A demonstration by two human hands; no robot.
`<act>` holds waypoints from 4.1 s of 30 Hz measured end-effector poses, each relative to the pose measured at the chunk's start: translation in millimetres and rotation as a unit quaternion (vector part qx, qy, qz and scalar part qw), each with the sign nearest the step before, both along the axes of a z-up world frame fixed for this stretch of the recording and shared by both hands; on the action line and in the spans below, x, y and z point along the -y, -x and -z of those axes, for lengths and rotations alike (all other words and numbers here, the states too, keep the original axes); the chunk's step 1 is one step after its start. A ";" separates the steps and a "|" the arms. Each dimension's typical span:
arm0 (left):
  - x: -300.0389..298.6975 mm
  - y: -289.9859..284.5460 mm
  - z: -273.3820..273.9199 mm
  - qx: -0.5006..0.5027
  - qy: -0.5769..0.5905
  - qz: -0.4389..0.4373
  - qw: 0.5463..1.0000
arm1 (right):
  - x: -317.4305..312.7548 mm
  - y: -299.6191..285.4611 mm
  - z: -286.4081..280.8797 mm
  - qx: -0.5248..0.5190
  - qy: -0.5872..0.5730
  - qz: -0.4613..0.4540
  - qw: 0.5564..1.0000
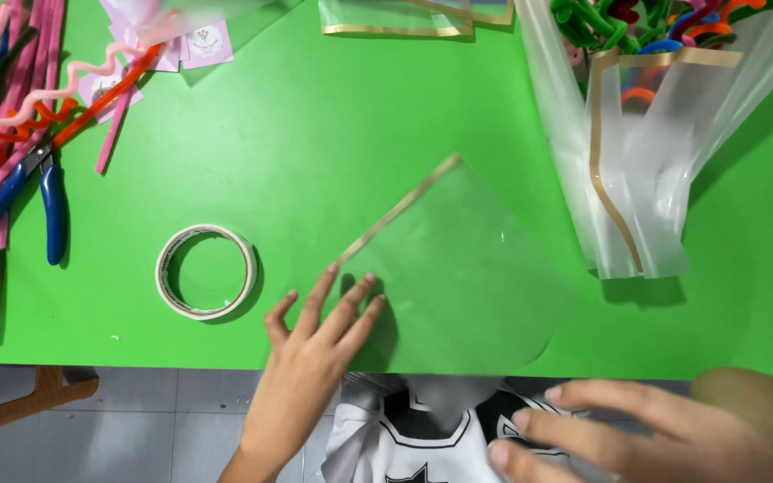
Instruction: The person folds a sheet of translucent wrapping paper on a green table and then wraps it around a bouquet of colorful artificial flowers. They secure the wrapping paper at the base of the bouquet using a roll of clear tape.
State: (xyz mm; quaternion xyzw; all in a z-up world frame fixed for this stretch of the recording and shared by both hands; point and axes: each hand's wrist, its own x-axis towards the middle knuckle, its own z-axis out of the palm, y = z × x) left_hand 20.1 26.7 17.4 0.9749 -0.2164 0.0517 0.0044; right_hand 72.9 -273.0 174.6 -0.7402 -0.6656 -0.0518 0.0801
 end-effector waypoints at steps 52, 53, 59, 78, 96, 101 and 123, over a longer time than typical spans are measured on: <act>45.4 -14.0 13.8 -0.010 0.020 0.065 0.998 | 10.9 -57.1 157.6 -0.642 -0.122 0.204 0.729; 45.5 -13.8 14.5 -0.005 0.025 0.065 0.998 | 10.5 -57.4 162.0 -0.665 -0.137 0.201 0.706; 46.1 -13.8 20.0 0.009 0.022 0.071 0.997 | 4.5 -63.4 177.8 -0.713 -0.189 0.173 0.653; 43.6 -13.1 7.3 0.048 0.012 0.083 0.995 | -0.7 -67.9 152.9 -0.378 0.008 0.214 0.900; 33.7 -14.7 7.7 -0.007 0.073 0.099 0.992 | -5.7 -65.3 142.7 -0.168 -0.053 0.136 0.975; 28.2 -22.4 2.8 -0.086 0.145 0.109 0.980 | -5.7 -60.8 142.7 -0.149 -0.053 0.120 0.980; 36.2 -21.3 5.8 0.030 0.122 0.063 0.990 | 2.9 -62.0 156.7 -0.073 0.032 0.116 0.990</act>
